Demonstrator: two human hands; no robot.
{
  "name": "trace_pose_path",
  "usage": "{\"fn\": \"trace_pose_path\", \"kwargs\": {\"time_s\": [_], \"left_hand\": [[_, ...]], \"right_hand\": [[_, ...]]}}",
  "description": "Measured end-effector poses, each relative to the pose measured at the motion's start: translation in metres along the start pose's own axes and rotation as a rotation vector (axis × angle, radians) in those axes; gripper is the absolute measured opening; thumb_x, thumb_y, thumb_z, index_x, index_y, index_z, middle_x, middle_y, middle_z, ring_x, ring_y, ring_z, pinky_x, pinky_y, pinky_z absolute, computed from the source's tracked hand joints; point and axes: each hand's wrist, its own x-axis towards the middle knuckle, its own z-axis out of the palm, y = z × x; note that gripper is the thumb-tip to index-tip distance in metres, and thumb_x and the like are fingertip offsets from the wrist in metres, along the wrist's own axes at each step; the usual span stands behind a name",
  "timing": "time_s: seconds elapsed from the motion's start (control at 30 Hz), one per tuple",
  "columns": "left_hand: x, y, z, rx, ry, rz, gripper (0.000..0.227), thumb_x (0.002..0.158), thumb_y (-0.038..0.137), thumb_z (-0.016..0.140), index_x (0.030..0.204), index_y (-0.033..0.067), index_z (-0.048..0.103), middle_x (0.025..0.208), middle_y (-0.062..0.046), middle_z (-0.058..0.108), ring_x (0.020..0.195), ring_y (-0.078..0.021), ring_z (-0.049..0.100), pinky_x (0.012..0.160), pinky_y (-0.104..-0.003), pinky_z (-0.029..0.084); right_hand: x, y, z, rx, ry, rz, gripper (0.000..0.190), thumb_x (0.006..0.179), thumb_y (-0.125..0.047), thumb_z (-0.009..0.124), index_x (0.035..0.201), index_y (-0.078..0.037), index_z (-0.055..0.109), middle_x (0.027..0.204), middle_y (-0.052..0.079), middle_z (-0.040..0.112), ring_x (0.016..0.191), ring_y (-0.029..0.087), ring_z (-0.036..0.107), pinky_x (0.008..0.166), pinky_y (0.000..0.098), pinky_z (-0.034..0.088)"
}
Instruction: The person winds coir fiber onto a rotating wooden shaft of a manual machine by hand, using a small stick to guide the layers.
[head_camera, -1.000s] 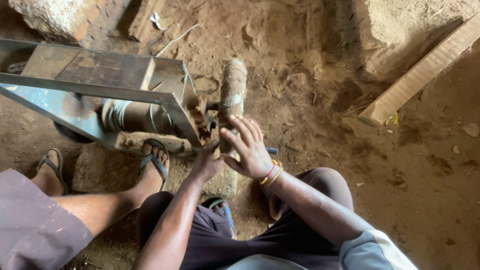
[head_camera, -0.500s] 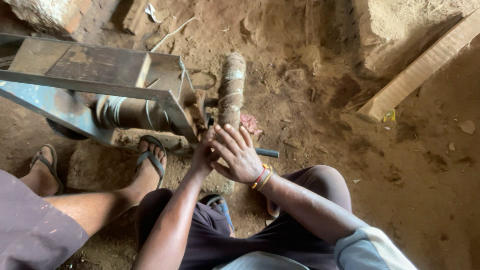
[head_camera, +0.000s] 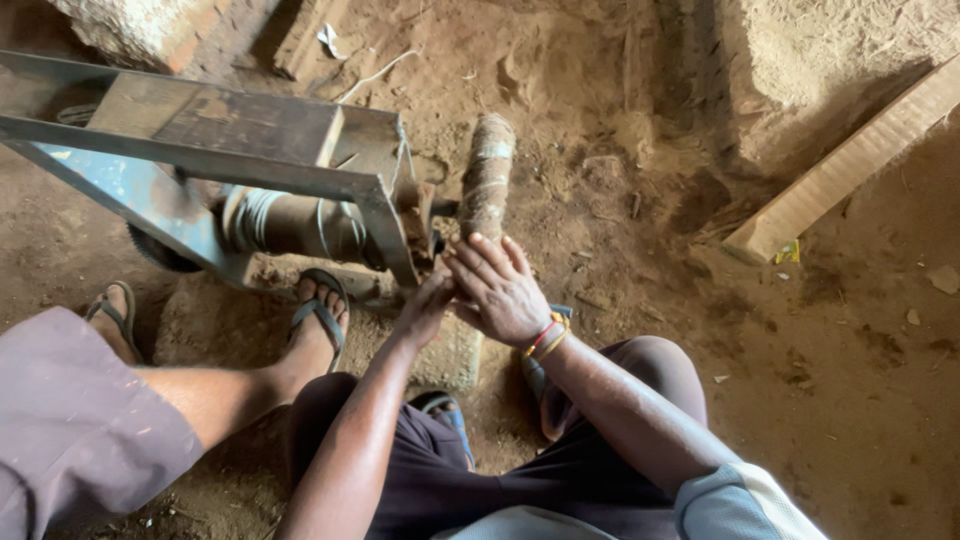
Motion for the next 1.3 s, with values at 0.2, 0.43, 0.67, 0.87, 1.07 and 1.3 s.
{"fn": "trace_pose_path", "kwargs": {"time_s": [0.2, 0.43, 0.67, 0.87, 1.07, 1.3], "left_hand": [[-0.004, -0.012, -0.002, 0.12, -0.044, 0.043, 0.093, 0.095, 0.08, 0.04, 0.146, 0.004, 0.054, 0.144, -0.022, 0.063, 0.136, -0.0331, 0.059, 0.115, -0.048, 0.048], [-0.021, 0.001, -0.004, 0.238, 0.025, -0.379, 0.109, 0.071, 0.078, 0.058, 0.158, 0.0161, 0.034, 0.157, -0.021, 0.037, 0.139, -0.0397, 0.046, 0.096, -0.058, 0.059], [-0.052, -0.01, -0.014, 0.304, 0.131, -0.063, 0.086, 0.092, 0.054, 0.075, 0.154, 0.0041, 0.043, 0.156, -0.023, 0.052, 0.143, -0.0323, 0.054, 0.116, -0.042, 0.046], [-0.073, 0.03, -0.003, 0.336, 0.029, -0.033, 0.078, 0.092, 0.046, 0.072, 0.151, 0.0041, 0.045, 0.149, -0.02, 0.053, 0.133, -0.0329, 0.054, 0.102, -0.045, 0.051], [-0.011, 0.074, -0.006, 0.716, 0.096, 0.103, 0.077, 0.085, 0.037, 0.083, 0.141, -0.0029, 0.049, 0.135, -0.024, 0.062, 0.125, -0.0381, 0.06, 0.101, -0.046, 0.049], [0.034, 0.056, -0.021, 0.574, 0.085, 0.188, 0.067, 0.094, 0.041, 0.081, 0.141, 0.0009, 0.056, 0.138, -0.026, 0.065, 0.126, -0.0386, 0.064, 0.1, -0.047, 0.054]], "right_hand": [[0.021, 0.006, -0.008, -0.01, 0.056, 0.064, 0.072, 0.092, -0.037, 0.067, 0.156, -0.012, 0.046, 0.167, 0.011, 0.037, 0.156, 0.03, 0.028, 0.124, 0.0536, 0.023], [0.065, 0.043, -0.013, 0.063, 0.016, 0.183, 0.068, 0.091, -0.029, 0.066, 0.154, -0.014, 0.046, 0.167, 0.013, 0.03, 0.156, 0.036, 0.023, 0.12, 0.0567, 0.025], [0.06, 0.035, -0.01, -0.081, 0.275, 0.356, 0.07, 0.097, -0.028, 0.068, 0.161, -0.02, 0.041, 0.168, 0.018, 0.029, 0.154, 0.038, 0.029, 0.123, 0.0575, 0.025], [-0.01, -0.005, -0.008, 0.031, 0.191, 0.336, 0.078, 0.094, -0.035, 0.072, 0.159, -0.013, 0.036, 0.164, 0.02, 0.032, 0.15, 0.04, 0.032, 0.122, 0.0588, 0.022], [-0.014, -0.005, -0.011, -0.098, 0.179, 0.25, 0.077, 0.092, -0.038, 0.069, 0.16, -0.014, 0.04, 0.162, 0.017, 0.04, 0.149, 0.035, 0.038, 0.123, 0.0532, 0.024], [-0.001, 0.015, -0.007, -0.131, 0.291, 0.17, 0.069, 0.1, -0.045, 0.067, 0.155, -0.008, 0.047, 0.159, 0.02, 0.043, 0.146, 0.036, 0.042, 0.12, 0.0529, 0.025]]}}
